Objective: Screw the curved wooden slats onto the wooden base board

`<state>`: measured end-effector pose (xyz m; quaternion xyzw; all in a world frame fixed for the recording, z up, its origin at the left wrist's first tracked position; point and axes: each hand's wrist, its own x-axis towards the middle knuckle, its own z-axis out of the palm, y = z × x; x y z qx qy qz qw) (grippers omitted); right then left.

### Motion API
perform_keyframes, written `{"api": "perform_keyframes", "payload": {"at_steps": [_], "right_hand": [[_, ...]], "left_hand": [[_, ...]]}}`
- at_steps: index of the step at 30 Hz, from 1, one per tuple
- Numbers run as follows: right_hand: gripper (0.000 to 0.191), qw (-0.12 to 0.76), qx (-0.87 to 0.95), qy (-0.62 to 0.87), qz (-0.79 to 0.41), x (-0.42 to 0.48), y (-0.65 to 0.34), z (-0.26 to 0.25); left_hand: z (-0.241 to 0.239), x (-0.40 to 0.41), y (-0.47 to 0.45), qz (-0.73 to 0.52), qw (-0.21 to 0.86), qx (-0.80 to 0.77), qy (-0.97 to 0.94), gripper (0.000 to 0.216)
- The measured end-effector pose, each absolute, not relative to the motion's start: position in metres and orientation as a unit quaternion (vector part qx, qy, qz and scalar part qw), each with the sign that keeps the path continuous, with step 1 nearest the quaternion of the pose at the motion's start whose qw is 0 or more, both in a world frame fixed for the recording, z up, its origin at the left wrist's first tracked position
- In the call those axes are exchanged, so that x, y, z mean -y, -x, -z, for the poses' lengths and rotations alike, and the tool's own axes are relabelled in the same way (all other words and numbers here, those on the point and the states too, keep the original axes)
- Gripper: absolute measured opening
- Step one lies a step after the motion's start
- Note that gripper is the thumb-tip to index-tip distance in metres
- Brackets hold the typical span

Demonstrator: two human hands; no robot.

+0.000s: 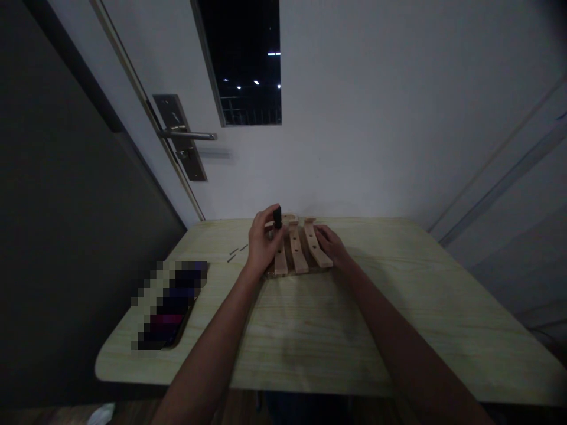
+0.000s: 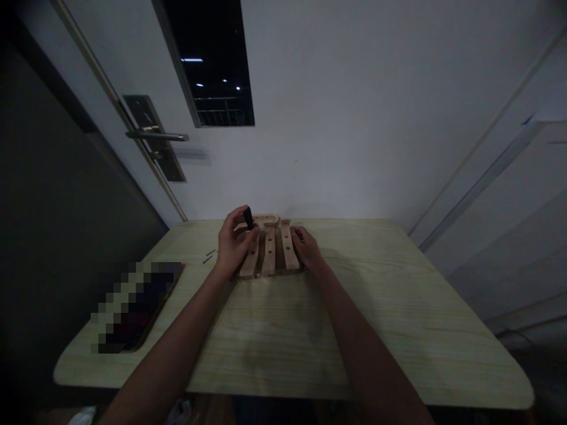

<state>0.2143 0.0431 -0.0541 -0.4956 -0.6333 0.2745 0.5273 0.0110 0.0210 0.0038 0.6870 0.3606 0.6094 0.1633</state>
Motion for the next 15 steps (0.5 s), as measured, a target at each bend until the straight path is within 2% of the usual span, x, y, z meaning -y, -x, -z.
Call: {"api": "perform_keyframes", "payload": {"at_steps": [4,10,15], "right_hand": [[0.027,0.532,0.63,0.491,-0.281,-0.0437,-0.2142,0.0539],[0.029,0.526,0.631,0.493,-0.286,-0.044,-0.2149,0.0547],[0.032,0.526,0.631,0.493,-0.287,-0.0423,-0.2148,0.0533]], "left_hand": [[-0.0037,-0.0233,-0.0101,-0.62,0.11,-0.375,-0.68,0.046],[-0.0023,-0.0206,-0.0093,-0.614,0.169,-0.369,-0.677,0.055],[-0.0029,-0.0181,-0.0098,-0.601,0.213,-0.353,-0.685,0.05]]}}
